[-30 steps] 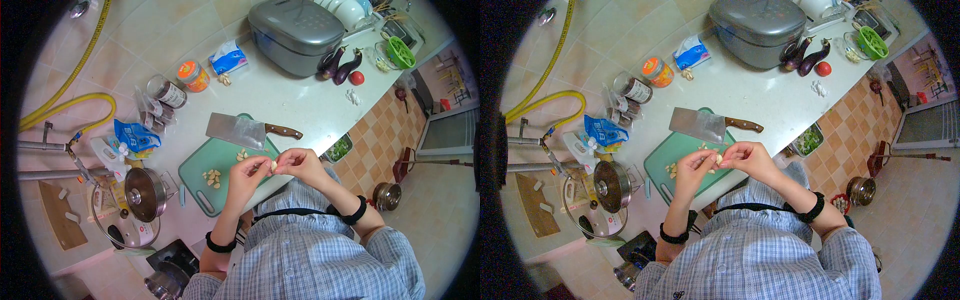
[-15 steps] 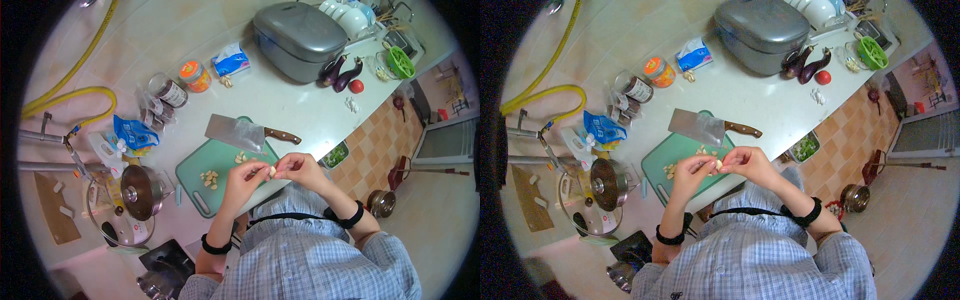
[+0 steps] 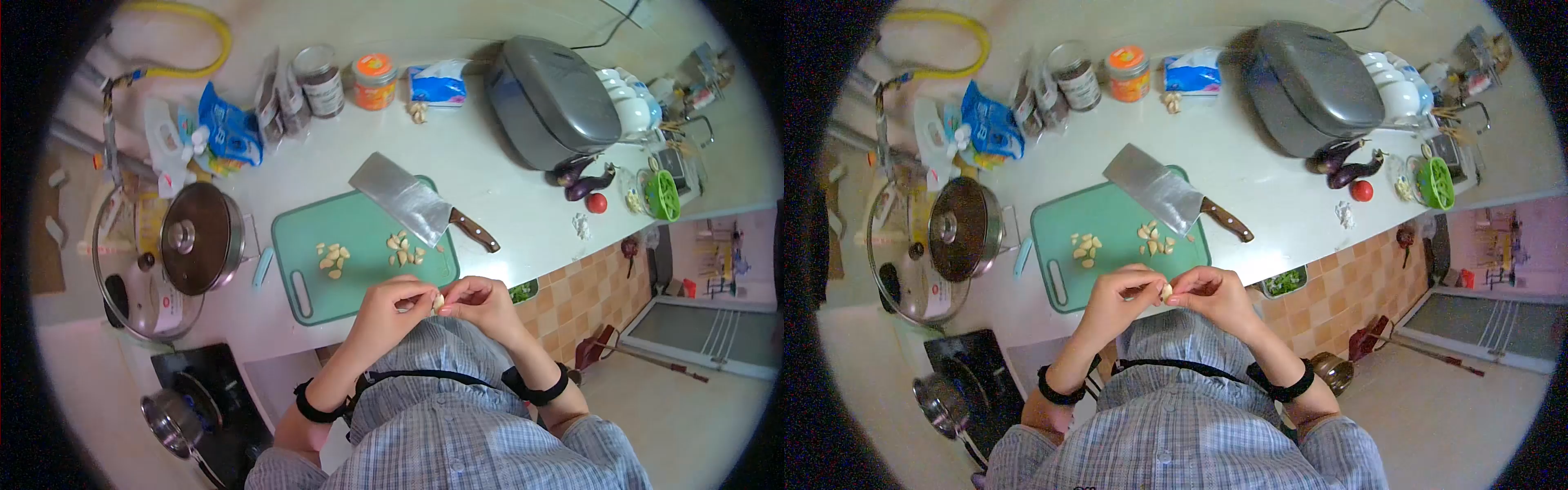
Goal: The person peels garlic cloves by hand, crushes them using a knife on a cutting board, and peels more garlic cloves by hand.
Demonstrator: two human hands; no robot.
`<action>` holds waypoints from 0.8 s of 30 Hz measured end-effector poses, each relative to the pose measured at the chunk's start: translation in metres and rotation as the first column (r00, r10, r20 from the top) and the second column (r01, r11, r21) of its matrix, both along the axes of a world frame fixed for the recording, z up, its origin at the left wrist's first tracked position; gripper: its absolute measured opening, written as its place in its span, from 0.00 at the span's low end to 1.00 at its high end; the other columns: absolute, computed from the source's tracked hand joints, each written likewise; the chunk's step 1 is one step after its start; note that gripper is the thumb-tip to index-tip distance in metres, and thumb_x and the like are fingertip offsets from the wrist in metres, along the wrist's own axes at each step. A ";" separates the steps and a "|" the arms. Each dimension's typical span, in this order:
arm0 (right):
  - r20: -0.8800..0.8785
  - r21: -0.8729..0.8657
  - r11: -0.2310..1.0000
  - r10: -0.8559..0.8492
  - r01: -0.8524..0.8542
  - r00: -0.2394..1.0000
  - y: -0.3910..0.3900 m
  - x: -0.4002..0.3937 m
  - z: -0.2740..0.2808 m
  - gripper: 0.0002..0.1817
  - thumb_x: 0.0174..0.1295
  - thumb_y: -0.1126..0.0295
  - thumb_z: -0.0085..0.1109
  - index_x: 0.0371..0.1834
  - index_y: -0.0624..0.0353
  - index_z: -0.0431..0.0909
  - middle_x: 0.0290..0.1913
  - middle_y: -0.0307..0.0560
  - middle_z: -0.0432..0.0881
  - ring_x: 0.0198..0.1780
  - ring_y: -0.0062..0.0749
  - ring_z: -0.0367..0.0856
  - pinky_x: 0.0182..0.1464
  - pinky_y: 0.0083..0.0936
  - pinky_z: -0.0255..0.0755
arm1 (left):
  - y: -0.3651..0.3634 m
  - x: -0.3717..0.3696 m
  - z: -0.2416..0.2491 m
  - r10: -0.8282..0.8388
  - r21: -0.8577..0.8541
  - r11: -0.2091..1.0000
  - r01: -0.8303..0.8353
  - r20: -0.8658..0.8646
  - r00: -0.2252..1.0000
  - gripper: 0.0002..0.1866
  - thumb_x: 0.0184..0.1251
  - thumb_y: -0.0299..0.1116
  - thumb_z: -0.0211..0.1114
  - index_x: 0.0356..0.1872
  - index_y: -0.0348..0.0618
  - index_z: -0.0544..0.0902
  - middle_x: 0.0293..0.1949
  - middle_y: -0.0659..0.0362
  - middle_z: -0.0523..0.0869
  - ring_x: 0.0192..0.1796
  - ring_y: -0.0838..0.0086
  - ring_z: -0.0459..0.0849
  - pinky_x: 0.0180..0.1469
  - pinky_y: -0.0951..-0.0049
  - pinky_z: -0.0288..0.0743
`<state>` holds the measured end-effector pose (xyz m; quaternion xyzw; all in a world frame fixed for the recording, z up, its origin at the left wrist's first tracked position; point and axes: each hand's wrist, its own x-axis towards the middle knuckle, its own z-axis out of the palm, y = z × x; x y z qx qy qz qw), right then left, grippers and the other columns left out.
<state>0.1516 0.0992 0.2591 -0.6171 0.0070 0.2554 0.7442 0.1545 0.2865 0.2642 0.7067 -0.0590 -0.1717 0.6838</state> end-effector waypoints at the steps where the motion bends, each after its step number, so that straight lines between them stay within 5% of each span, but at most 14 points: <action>1: -0.011 -0.007 1.000 0.021 -0.021 1.000 0.006 0.000 0.000 0.04 0.53 0.80 0.63 0.31 0.66 0.77 0.35 0.44 0.82 0.38 0.21 0.80 0.43 0.17 0.75 | 0.005 -0.004 -0.002 0.015 -0.032 0.999 -0.015 -0.009 1.000 0.06 0.60 0.21 0.58 0.36 0.30 0.81 0.32 0.57 0.81 0.31 0.78 0.81 0.33 0.83 0.74; 7: -0.055 0.070 0.990 0.128 -0.124 0.990 0.040 0.000 -0.009 0.05 0.55 0.79 0.61 0.35 0.65 0.77 0.36 0.43 0.82 0.38 0.22 0.80 0.44 0.18 0.75 | 0.038 -0.027 -0.016 0.156 -0.231 0.953 -0.194 -0.172 0.973 0.07 0.62 0.23 0.59 0.38 0.30 0.80 0.33 0.58 0.82 0.33 0.81 0.80 0.34 0.84 0.76; 11: -0.235 0.174 0.975 0.177 -0.138 0.956 0.069 -0.001 -0.012 0.06 0.58 0.74 0.60 0.37 0.64 0.77 0.37 0.43 0.82 0.38 0.23 0.80 0.42 0.18 0.75 | 0.056 -0.043 -0.024 0.278 -0.262 0.910 -0.322 -0.192 0.941 0.07 0.63 0.24 0.58 0.39 0.30 0.79 0.33 0.59 0.81 0.35 0.79 0.81 0.35 0.82 0.77; 16: -0.289 0.026 0.986 0.167 -0.167 0.943 0.108 -0.009 -0.013 0.08 0.59 0.73 0.59 0.39 0.64 0.77 0.37 0.43 0.81 0.38 0.23 0.80 0.41 0.18 0.75 | 0.075 -0.063 -0.029 0.541 -0.155 0.830 -0.535 -0.010 0.841 0.05 0.60 0.23 0.61 0.36 0.32 0.78 0.32 0.57 0.81 0.34 0.77 0.82 0.36 0.78 0.77; 18: 0.038 -0.193 0.967 0.178 -0.168 0.983 0.123 -0.017 -0.015 0.09 0.59 0.75 0.59 0.41 0.65 0.76 0.38 0.43 0.80 0.39 0.23 0.80 0.41 0.18 0.75 | 0.083 -0.069 -0.024 0.598 -0.044 0.800 -0.598 0.144 0.789 0.05 0.59 0.23 0.61 0.35 0.34 0.77 0.30 0.57 0.80 0.32 0.74 0.81 0.35 0.76 0.76; 19: 0.033 -0.197 0.959 0.215 -0.205 0.976 0.130 -0.021 -0.013 0.09 0.59 0.75 0.59 0.41 0.65 0.76 0.38 0.43 0.80 0.39 0.23 0.80 0.41 0.18 0.75 | 0.088 -0.072 -0.022 0.584 0.081 0.772 -0.630 0.298 0.755 0.05 0.58 0.23 0.62 0.33 0.36 0.77 0.29 0.56 0.79 0.30 0.72 0.81 0.33 0.74 0.75; 21: 0.220 -0.374 0.908 0.286 -0.190 0.933 0.141 -0.029 -0.005 0.10 0.57 0.77 0.60 0.42 0.66 0.76 0.39 0.43 0.80 0.39 0.24 0.81 0.41 0.19 0.76 | 0.095 -0.080 -0.021 0.603 0.122 0.734 -0.668 0.336 0.724 0.05 0.56 0.24 0.62 0.33 0.36 0.77 0.28 0.56 0.78 0.30 0.69 0.80 0.32 0.73 0.74; 24: 0.303 -0.414 0.884 0.361 -0.219 0.882 0.159 -0.040 -0.001 0.12 0.54 0.78 0.61 0.42 0.65 0.76 0.40 0.44 0.80 0.38 0.26 0.81 0.40 0.20 0.76 | 0.104 -0.093 -0.022 0.603 0.167 0.705 -0.690 0.371 0.706 0.05 0.55 0.24 0.62 0.32 0.37 0.76 0.27 0.56 0.77 0.29 0.67 0.80 0.31 0.71 0.73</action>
